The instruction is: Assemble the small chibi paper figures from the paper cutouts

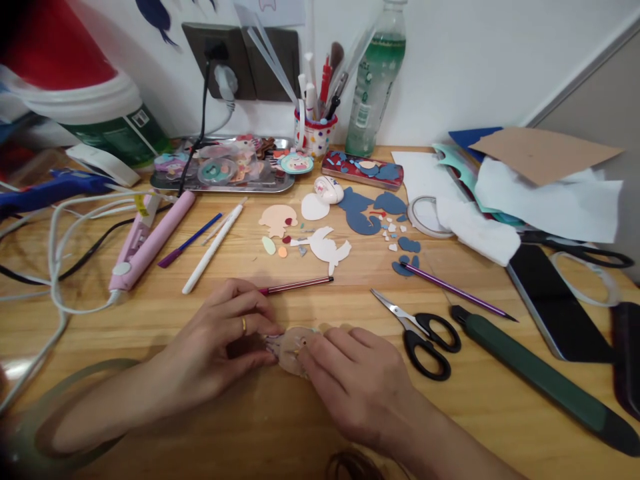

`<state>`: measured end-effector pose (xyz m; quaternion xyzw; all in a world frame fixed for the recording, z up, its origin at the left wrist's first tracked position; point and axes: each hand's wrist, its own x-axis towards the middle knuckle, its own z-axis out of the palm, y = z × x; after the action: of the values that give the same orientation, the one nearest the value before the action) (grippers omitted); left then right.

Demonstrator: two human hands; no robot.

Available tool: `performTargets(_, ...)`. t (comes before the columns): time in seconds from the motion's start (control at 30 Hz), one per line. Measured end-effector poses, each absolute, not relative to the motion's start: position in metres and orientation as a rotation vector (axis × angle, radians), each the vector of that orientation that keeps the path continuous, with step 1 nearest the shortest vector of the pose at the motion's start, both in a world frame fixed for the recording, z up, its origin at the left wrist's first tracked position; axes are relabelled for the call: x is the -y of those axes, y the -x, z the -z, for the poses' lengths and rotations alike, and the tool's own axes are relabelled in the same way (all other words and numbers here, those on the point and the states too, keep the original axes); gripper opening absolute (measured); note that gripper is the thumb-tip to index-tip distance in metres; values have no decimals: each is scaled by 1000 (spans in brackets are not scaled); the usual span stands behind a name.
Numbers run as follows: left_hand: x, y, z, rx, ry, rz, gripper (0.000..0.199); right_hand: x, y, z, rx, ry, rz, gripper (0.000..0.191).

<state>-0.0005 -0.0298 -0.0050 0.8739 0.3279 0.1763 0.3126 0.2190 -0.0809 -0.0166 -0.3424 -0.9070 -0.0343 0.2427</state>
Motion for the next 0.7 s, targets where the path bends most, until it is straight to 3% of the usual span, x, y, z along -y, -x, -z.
performTargets(0.47,26,1,18,-811,-2427,-515,12,84,-217,16,2518,1089,13,19)
performTargets(0.7,21,0,29,-797,-2567,-633,27,85,-217,19,2397,1150,6,15)
